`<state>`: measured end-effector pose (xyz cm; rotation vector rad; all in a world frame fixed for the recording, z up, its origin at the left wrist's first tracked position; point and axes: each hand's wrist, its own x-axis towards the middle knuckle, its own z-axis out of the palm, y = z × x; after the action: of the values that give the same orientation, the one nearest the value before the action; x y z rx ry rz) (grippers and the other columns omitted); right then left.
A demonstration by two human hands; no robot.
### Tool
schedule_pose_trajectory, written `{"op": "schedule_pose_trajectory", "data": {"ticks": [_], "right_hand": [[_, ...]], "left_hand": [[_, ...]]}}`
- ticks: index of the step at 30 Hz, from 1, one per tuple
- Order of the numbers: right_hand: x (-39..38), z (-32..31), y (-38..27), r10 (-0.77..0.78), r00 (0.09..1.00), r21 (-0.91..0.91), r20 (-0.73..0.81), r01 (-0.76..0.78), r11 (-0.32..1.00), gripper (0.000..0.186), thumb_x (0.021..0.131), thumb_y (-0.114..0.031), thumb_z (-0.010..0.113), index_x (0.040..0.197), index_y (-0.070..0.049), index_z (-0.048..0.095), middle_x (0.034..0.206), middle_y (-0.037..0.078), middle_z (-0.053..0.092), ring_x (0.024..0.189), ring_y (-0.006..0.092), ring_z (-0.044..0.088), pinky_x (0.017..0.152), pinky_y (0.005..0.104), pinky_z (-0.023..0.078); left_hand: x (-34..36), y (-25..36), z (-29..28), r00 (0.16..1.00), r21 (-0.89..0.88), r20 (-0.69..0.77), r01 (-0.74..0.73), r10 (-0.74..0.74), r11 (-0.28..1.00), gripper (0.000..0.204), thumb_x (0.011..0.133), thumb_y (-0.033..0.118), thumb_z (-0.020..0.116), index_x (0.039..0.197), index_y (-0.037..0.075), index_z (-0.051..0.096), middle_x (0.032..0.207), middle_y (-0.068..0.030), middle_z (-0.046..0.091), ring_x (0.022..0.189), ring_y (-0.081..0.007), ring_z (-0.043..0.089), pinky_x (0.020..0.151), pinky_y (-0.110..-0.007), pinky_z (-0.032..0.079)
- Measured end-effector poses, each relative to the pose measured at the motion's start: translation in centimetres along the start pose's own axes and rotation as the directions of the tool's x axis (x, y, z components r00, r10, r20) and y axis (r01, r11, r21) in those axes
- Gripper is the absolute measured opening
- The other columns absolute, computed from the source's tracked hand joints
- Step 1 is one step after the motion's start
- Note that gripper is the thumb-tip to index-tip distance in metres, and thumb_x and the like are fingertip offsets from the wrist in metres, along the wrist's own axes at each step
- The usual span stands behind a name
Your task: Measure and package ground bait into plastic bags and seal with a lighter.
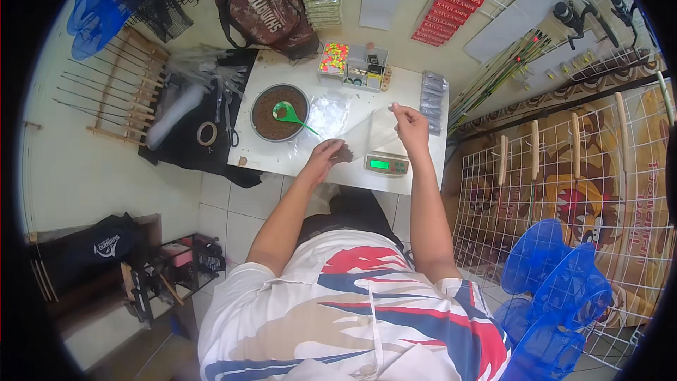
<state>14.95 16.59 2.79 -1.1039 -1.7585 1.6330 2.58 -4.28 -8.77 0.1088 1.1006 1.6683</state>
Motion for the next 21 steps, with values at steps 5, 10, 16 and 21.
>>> {"op": "schedule_pose_trajectory", "data": {"ticks": [5,10,16,21], "right_hand": [[-0.7,0.1,-2.2,-0.049,0.962,-0.016,0.27,0.055,0.998,0.031,0.088,-0.032,0.072,0.093,-0.001,0.074,0.062,-0.004,0.055,0.057,0.0049,0.049,0.053,0.0226,0.042],[-1.6,1.2,-3.3,-0.041,0.913,-0.029,0.406,0.058,0.998,0.023,0.09,-0.025,0.07,0.094,-0.002,0.073,0.067,-0.006,0.056,0.06,0.0039,0.046,0.054,0.021,0.037],[-0.7,0.7,0.3,-0.152,0.963,0.314,0.224,0.077,0.946,0.034,0.096,-0.032,0.058,0.117,-0.005,0.064,0.094,0.001,0.063,0.084,0.0086,0.054,0.073,0.0256,0.044],[-2.3,0.4,2.8,-0.017,0.904,-0.077,0.426,0.055,0.995,0.041,0.082,-0.029,0.075,0.113,-0.004,0.067,0.097,0.005,0.066,0.083,0.0112,0.057,0.074,0.0273,0.048]], "left_hand": [[-0.2,0.4,0.4,0.992,0.41,0.102,-0.11,0.074,0.905,0.04,0.084,0.018,0.075,0.117,0.002,0.061,0.102,-0.0073,0.068,0.096,-0.016,0.064,0.087,-0.031,0.052],[-0.5,2.4,4.1,0.989,0.692,0.144,-0.077,-0.033,0.717,0.033,0.083,0.022,0.076,0.109,0.003,0.069,0.101,-0.0066,0.07,0.089,-0.0145,0.064,0.082,-0.028,0.051],[0.1,2.8,3.5,0.991,0.579,0.127,-0.115,0.05,0.807,0.031,0.093,0.027,0.065,0.113,0.005,0.069,0.103,-0.0043,0.071,0.096,-0.0129,0.062,0.088,-0.028,0.046],[0.2,4.4,3.9,0.984,0.511,0.164,-0.141,0.065,0.848,0.031,0.098,0.025,0.057,0.12,0.005,0.065,0.104,-0.0059,0.071,0.098,-0.0135,0.062,0.091,-0.028,0.045]]}}
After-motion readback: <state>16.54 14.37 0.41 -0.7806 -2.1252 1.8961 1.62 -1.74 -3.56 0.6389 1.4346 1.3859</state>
